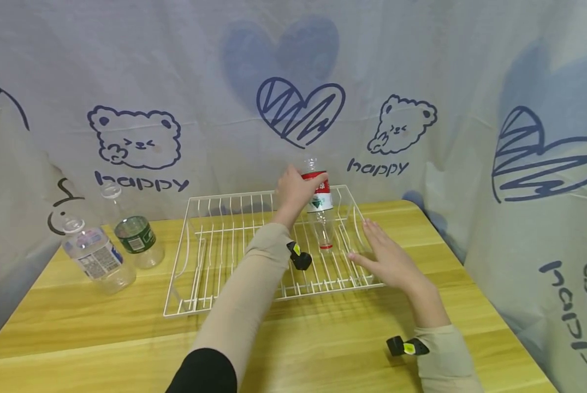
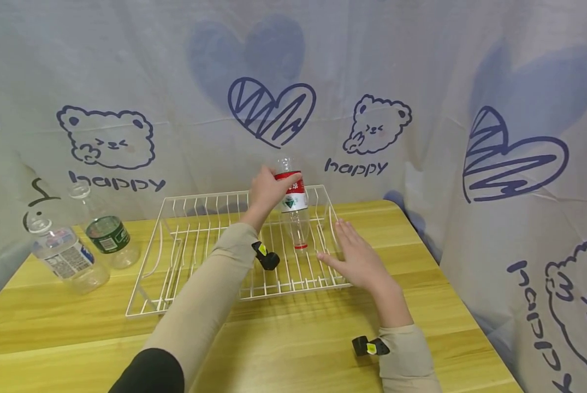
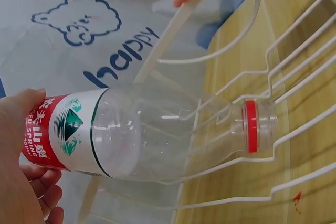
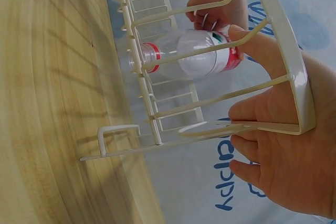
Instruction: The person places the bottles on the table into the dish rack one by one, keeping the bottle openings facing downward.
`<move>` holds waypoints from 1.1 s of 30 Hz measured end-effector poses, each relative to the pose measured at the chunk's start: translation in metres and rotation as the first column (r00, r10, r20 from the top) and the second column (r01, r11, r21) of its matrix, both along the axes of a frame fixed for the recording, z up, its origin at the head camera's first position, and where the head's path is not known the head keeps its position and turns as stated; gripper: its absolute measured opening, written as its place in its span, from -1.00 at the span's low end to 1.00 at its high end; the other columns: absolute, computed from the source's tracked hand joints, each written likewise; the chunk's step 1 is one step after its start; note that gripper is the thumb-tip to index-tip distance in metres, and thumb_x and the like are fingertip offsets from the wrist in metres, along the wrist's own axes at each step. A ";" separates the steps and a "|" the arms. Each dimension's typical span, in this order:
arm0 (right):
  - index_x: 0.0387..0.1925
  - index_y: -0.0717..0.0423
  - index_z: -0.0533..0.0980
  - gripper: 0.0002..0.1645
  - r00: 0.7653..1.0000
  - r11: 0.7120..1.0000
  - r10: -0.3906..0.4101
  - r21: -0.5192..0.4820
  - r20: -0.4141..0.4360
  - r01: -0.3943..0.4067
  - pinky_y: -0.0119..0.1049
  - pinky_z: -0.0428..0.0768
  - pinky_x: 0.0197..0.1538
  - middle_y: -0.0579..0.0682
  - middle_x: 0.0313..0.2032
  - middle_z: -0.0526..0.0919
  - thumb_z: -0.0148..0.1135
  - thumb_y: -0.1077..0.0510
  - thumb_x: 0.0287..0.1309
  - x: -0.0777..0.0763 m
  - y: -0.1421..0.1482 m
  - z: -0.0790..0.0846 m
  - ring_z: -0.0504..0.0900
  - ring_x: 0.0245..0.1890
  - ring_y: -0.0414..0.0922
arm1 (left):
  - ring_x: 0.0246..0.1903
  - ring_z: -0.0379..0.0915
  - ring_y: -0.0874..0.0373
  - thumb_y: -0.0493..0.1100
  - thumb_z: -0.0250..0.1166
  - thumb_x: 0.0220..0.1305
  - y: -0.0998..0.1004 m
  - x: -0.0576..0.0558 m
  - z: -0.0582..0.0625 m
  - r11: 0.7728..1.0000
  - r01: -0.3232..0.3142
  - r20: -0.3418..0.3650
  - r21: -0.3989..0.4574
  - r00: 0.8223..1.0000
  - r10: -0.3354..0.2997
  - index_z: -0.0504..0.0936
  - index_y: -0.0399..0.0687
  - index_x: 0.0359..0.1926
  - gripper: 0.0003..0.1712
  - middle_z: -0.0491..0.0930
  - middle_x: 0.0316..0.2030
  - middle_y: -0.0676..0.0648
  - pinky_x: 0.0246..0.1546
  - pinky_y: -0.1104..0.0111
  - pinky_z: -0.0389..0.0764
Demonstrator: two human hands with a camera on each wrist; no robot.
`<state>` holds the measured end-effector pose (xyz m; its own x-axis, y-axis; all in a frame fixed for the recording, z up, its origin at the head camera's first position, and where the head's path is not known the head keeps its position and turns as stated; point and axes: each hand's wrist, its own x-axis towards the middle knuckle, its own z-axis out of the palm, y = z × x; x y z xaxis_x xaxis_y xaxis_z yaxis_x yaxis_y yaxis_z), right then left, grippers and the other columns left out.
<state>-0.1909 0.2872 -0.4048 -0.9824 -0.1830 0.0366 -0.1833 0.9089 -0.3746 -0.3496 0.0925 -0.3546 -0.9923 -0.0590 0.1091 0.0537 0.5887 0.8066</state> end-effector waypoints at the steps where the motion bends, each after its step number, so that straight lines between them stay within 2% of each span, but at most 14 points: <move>1: 0.52 0.18 -0.20 0.09 1.000 1.000 -0.001 0.000 -0.001 0.001 0.10 -0.08 0.52 0.11 0.55 -0.26 -0.08 -0.40 0.32 0.000 0.000 0.000 -0.22 0.55 0.14 | -0.12 0.41 0.02 0.50 0.31 -0.04 0.000 -0.001 -0.001 1.000 -0.001 0.008 -0.002 1.000 0.001 0.42 -0.03 0.01 -0.16 0.52 -0.14 -0.05 -0.13 0.16 0.46; 8: 0.52 0.18 -0.20 0.07 1.000 1.000 -0.006 0.000 -0.005 0.006 0.09 -0.09 0.52 0.11 0.55 -0.26 -0.04 -0.35 0.33 -0.001 0.001 0.001 -0.22 0.55 0.14 | 0.03 0.35 -0.03 0.52 0.27 -0.01 0.002 -0.008 -0.005 1.000 0.003 0.040 -0.031 0.999 -0.001 0.42 -0.09 0.10 -0.08 0.49 -0.01 -0.11 0.02 0.09 0.45; 20: 0.52 0.18 -0.20 0.11 1.000 1.000 -0.007 0.004 -0.005 0.007 0.08 -0.09 0.52 0.09 0.55 -0.26 -0.11 -0.45 0.30 -0.002 0.002 -0.001 -0.23 0.56 0.12 | 0.09 0.32 -0.05 0.66 0.13 -0.05 0.013 -0.015 -0.008 0.979 0.014 0.041 -0.205 0.999 -0.006 0.38 -0.11 0.16 0.07 0.44 0.08 -0.15 0.08 0.09 0.44; 27: 0.52 0.17 -0.18 0.12 1.000 1.000 -0.002 -0.012 -0.004 0.002 0.08 -0.09 0.52 0.08 0.55 -0.24 -0.12 -0.46 0.29 -0.002 0.002 -0.004 -0.23 0.56 0.11 | 0.11 0.32 -0.06 0.65 0.13 -0.03 0.016 -0.017 -0.011 0.979 0.007 0.045 -0.206 0.999 0.002 0.38 -0.13 0.17 0.07 0.45 0.08 -0.16 0.13 0.08 0.42; 33: 0.52 0.18 -0.19 0.13 1.000 1.000 -0.003 -0.005 -0.006 0.003 0.08 -0.08 0.52 0.10 0.55 -0.24 -0.14 -0.48 0.28 -0.003 0.002 -0.005 -0.22 0.56 0.13 | 0.12 0.32 -0.09 0.59 0.16 0.02 0.018 -0.015 -0.010 0.991 -0.012 0.021 -0.132 1.000 0.015 0.39 -0.15 0.18 0.02 0.46 0.09 -0.19 0.17 0.04 0.39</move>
<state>-0.1942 0.2896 -0.4100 -0.9827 -0.1799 0.0435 -0.1829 0.9074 -0.3784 -0.3650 0.1105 -0.3642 -0.9937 -0.0590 0.0953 0.0284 0.6903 0.7230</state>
